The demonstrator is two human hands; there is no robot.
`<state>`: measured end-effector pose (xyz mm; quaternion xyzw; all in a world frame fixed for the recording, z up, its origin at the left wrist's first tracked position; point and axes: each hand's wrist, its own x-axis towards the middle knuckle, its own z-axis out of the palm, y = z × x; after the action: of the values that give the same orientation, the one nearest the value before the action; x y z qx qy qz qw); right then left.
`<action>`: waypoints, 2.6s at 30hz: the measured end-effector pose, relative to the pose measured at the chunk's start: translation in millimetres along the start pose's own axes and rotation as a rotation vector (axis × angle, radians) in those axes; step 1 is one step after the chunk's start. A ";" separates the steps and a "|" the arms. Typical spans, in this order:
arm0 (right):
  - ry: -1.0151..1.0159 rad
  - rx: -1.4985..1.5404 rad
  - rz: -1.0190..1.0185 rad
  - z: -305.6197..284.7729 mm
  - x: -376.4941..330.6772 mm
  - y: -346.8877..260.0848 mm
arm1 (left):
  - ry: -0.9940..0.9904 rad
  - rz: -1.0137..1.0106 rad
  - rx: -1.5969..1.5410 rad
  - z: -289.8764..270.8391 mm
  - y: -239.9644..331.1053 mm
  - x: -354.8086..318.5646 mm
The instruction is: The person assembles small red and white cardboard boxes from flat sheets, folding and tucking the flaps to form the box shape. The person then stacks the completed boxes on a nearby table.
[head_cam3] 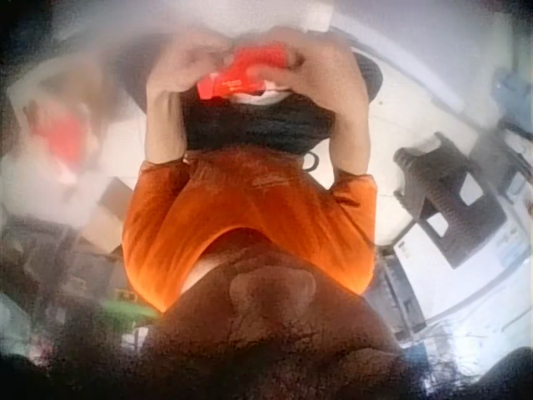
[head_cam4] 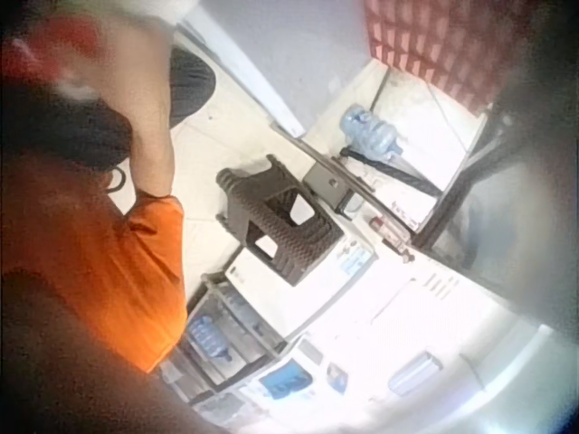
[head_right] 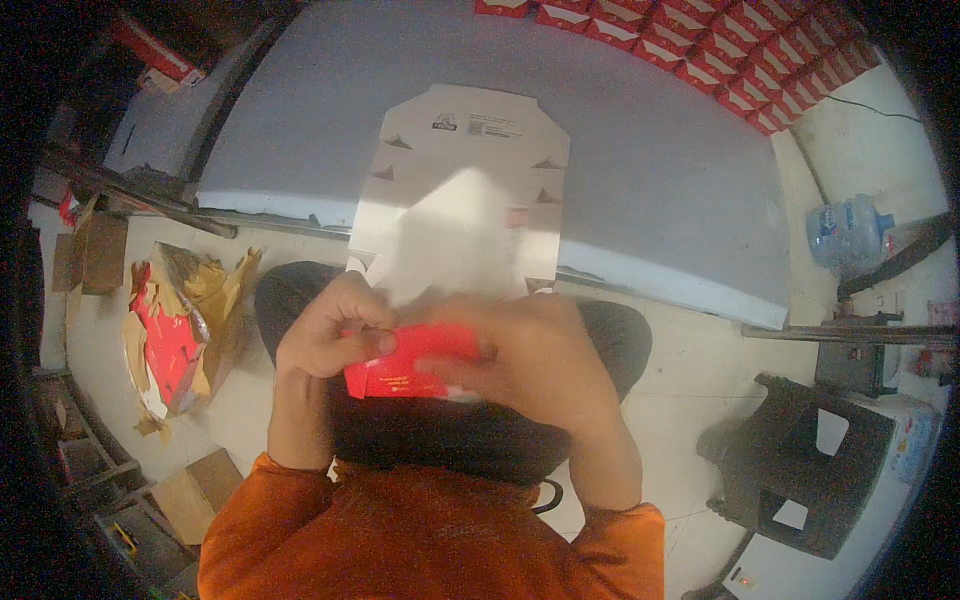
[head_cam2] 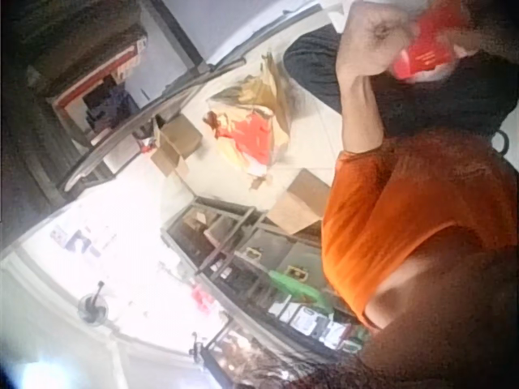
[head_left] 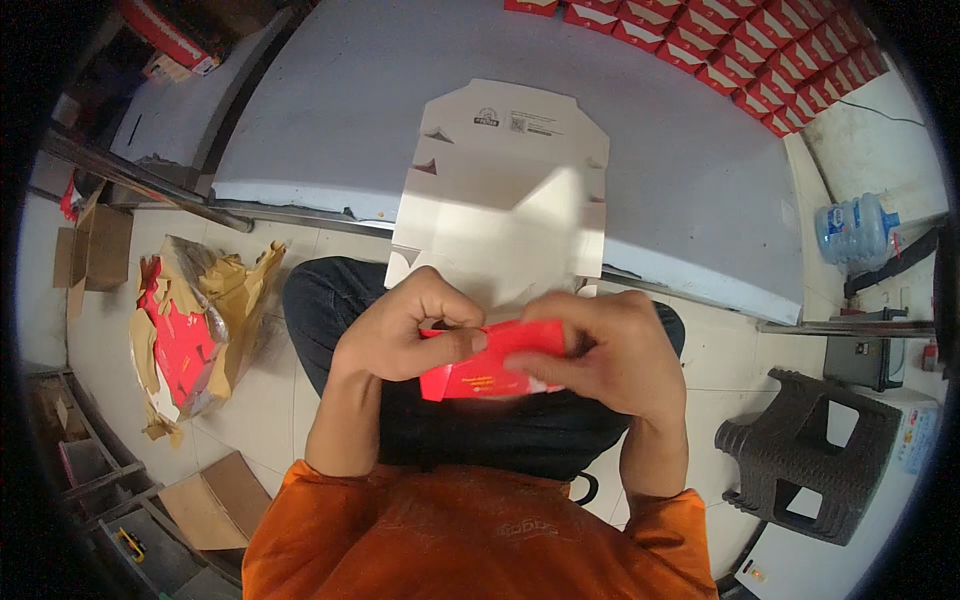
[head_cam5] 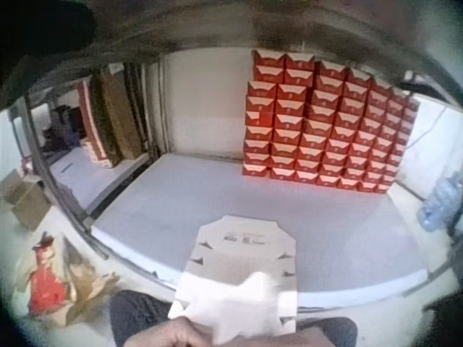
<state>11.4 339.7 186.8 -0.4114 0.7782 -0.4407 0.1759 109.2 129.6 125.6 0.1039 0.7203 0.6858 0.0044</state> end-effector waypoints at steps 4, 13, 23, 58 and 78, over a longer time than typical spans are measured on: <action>0.252 -0.010 0.142 11.6 -4.3 6.8 | -0.088 0.081 -0.016 -0.5 -1.3 6.7; 0.045 -0.513 -0.133 0.8 -17.8 3.7 | -0.119 0.129 0.005 -4.3 9.8 15.8; 0.198 -0.257 -0.190 1.6 -8.4 17.5 | 0.088 0.133 0.078 35.6 38.6 25.1; 0.326 -0.719 -0.345 -12.1 -29.2 -10.4 | 0.557 -0.031 -0.450 56.2 58.7 29.9; 0.316 -0.266 -0.190 0.1 5.4 44.9 | 0.390 -0.160 -0.186 62.5 10.6 47.4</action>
<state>-13.6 347.7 150.0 -0.4285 0.8050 -0.4076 -0.0462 73.7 199.1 138.8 -0.0888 0.6472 0.7538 -0.0711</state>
